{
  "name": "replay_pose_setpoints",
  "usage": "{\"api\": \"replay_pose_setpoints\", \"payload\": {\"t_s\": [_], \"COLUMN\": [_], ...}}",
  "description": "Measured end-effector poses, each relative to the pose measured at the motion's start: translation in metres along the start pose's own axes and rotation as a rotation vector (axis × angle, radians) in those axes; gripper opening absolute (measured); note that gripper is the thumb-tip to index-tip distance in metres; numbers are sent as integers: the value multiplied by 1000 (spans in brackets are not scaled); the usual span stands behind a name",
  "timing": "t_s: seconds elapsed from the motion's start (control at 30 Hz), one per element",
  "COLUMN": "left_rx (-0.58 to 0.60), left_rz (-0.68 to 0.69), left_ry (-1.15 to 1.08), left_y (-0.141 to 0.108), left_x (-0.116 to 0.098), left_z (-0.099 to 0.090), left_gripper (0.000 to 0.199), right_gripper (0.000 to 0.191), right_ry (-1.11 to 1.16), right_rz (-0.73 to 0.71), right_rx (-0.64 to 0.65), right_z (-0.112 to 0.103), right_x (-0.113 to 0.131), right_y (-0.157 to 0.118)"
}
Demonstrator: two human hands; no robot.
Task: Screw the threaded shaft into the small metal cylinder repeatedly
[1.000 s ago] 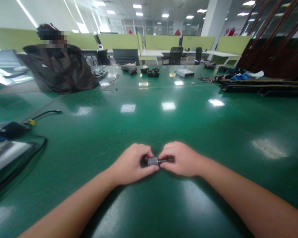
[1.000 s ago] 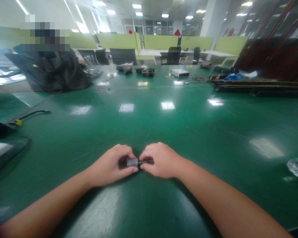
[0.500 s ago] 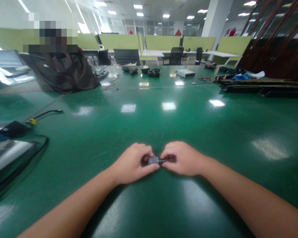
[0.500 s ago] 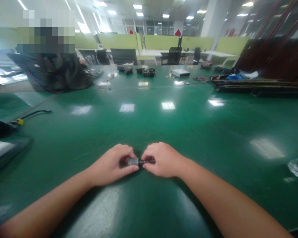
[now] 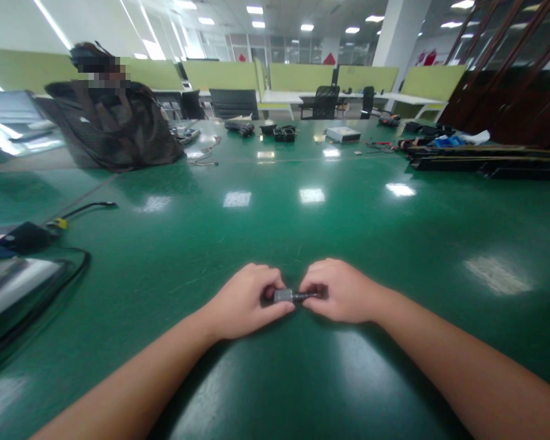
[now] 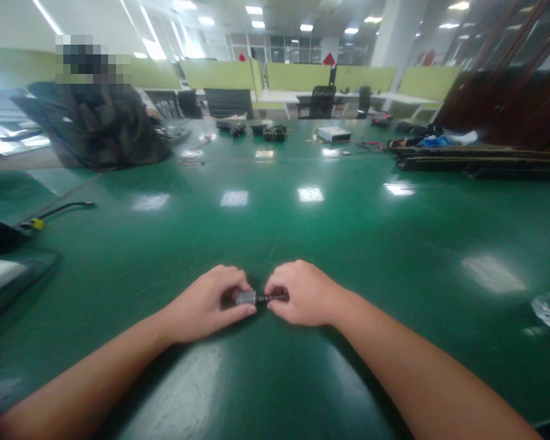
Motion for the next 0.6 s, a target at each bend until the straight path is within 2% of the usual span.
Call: {"api": "replay_pose_setpoints", "payload": {"t_s": [0.6], "left_rx": [2], "left_rz": [-2], "left_ry": [-21], "left_y": [-4], "left_x": [3], "left_z": [2], "left_gripper": [26], "right_gripper": [7], "right_ry": [41], "right_rz": [83], "right_rx": [42], "right_z": [-8], "right_x": [-8], "right_y": [-5]}}
Point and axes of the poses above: each hand's wrist, its own y-axis towards the middle knuckle, its own z-axis out of the palm, x = y × z, the point moved 5 cm from there along y, towards the middle knuckle, and after that the axes turned 1 degree about x, right-handed, at the moved point
